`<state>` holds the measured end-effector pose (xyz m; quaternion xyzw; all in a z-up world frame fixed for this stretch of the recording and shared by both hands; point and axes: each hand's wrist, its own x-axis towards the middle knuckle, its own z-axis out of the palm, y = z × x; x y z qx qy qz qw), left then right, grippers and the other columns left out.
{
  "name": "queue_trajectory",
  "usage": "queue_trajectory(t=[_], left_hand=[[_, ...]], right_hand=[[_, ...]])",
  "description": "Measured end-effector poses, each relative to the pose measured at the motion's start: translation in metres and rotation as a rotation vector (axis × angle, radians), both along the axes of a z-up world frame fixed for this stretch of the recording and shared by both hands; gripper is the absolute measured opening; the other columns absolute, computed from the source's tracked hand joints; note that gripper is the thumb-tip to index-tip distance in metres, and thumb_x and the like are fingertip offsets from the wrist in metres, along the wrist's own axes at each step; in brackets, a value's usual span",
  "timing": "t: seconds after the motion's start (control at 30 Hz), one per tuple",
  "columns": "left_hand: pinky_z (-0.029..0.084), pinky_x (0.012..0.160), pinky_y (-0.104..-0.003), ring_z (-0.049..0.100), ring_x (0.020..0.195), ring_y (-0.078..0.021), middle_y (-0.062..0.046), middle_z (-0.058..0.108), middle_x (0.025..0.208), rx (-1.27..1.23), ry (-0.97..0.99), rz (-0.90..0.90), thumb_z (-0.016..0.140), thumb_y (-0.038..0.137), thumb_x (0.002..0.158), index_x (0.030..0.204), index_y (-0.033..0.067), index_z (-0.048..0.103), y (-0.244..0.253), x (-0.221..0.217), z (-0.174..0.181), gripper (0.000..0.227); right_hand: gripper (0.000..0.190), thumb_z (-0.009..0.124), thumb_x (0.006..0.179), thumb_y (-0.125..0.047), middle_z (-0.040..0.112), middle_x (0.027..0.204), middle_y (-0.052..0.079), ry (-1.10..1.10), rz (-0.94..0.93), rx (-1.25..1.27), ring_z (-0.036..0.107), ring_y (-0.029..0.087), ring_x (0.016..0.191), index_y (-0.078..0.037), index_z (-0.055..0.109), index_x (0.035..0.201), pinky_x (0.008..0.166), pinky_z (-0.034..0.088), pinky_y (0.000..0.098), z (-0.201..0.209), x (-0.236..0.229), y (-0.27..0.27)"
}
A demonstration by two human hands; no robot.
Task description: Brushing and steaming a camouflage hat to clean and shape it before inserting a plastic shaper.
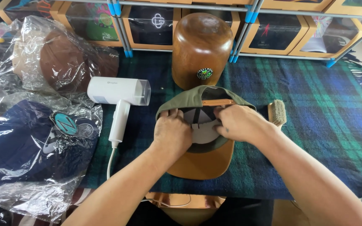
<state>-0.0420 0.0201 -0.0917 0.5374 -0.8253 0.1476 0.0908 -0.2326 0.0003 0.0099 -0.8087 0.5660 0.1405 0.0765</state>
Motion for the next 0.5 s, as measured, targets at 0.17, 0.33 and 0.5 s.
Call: queue_trajectory(t=[0.17, 0.33, 0.5], left_hand=[[0.038, 0.09, -0.054, 0.061, 0.105, -0.0331, -0.011, 0.07, 0.097, 0.101, -0.056, 0.018, 0.053, 0.03, 0.091, 0.092, 0.0096, 0.078, 0.008, -0.006, 0.022, 0.032], [0.044, 0.081, -0.058, 0.069, 0.088, -0.0323, -0.006, 0.07, 0.08, 0.033, 0.2, -0.134, 0.045, 0.021, 0.079, 0.095, 0.016, 0.074, -0.016, -0.04, -0.011, 0.033], [0.047, 0.06, -0.05, 0.067, 0.065, -0.0276, -0.001, 0.064, 0.07, 0.024, 0.299, -0.068, 0.047, 0.012, 0.075, 0.098, 0.0167, 0.068, -0.056, -0.073, -0.065, 0.031]], right_hand=[[0.033, 0.056, 0.087, -0.033, 0.074, 0.087, 0.021, -0.199, 0.125, -0.017, 0.072, 0.043, 0.091, -0.007, 0.076, 0.087, 0.078, 0.057, 0.055, 0.002, -0.007, -0.007], [0.024, 0.053, 0.082, -0.022, 0.071, 0.081, 0.027, -0.347, 0.299, 0.014, 0.068, 0.048, 0.093, -0.003, 0.069, 0.082, 0.077, 0.055, 0.0593, 0.019, -0.014, -0.017], [0.029, 0.052, 0.077, -0.009, 0.073, 0.086, 0.022, -0.356, 0.298, 0.08, 0.071, 0.042, 0.092, -0.009, 0.072, 0.098, 0.077, 0.058, 0.0516, 0.03, -0.024, -0.015]])
